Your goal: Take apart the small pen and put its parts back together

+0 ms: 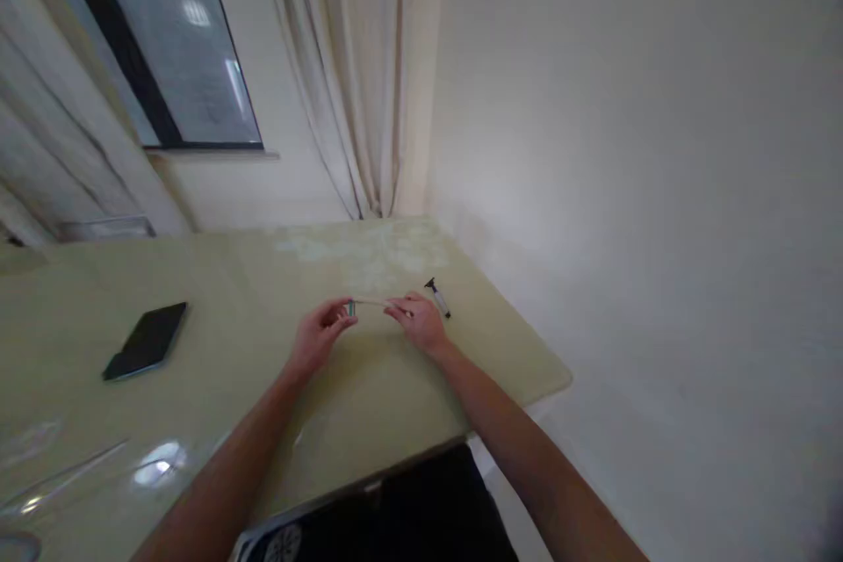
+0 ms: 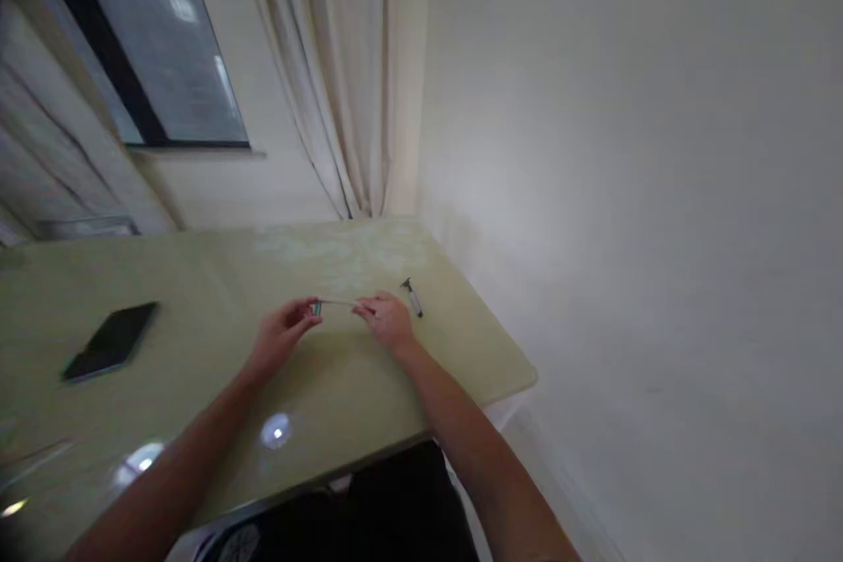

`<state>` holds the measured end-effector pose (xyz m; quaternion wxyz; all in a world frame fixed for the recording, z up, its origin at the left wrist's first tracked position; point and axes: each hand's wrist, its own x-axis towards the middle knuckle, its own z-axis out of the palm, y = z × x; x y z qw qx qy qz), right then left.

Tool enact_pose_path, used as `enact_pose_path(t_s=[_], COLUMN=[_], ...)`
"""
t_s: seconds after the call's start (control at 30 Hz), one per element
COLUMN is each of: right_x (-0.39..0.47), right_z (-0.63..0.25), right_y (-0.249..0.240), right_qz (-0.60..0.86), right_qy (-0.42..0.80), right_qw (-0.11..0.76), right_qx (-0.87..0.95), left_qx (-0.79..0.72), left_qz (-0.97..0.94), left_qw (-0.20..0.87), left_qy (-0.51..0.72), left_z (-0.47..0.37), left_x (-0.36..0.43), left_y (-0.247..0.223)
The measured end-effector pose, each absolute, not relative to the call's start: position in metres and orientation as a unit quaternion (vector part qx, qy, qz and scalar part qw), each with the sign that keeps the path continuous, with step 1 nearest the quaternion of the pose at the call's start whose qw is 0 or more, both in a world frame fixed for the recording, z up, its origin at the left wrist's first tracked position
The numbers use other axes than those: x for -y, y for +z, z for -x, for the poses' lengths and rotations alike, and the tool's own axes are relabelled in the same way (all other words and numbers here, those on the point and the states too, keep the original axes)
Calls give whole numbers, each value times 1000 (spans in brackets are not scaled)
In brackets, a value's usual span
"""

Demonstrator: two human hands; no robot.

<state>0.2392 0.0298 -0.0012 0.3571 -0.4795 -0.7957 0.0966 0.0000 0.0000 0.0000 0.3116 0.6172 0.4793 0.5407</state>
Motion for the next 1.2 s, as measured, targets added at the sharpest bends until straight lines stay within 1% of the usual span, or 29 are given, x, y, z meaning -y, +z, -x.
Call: enact_pose_path(t_s=[0.07, 0.17, 0.3, 0.37, 0.43, 0.6, 0.73, 0.83, 1.0, 1.2], right_x=[-34, -37, -36, -35, -34, -36, -34, -33, -34, -34], right_z=[-246, -252, -249, -244, -241, -242, -242, -239, -240, -241], right_y=[-2, -3, -5, -6, -7, -5, -5, -5, -3, -1], right_qz=[521, 530, 443, 396, 388, 439, 409, 375, 418, 418], right_qy=[89, 110, 174, 200, 196, 144, 182, 217, 189, 199], right_qw=[338, 342, 393, 394, 396, 413, 422, 406, 404, 402], right_qx=[778, 768, 786, 805, 809, 785, 788, 805, 791, 790], left_qx=[-468, -463, -478, -484, -481, -465, -472, -474, -468, -468], left_qz=[-634, -641, -626, -618, -618, -622, -612, -612, -623, -624], left_qw=[327, 332, 312, 305, 309, 339, 325, 317, 327, 319], left_qy=[521, 514, 532, 539, 540, 531, 545, 548, 535, 538], left_z=[-5, -7, -3, -1, -1, -3, -1, 1, -3, -3], left_x=[1, 3, 4, 4, 5, 5, 4, 4, 4, 5], left_y=[1, 2, 4, 5, 5, 3, 4, 5, 2, 3])
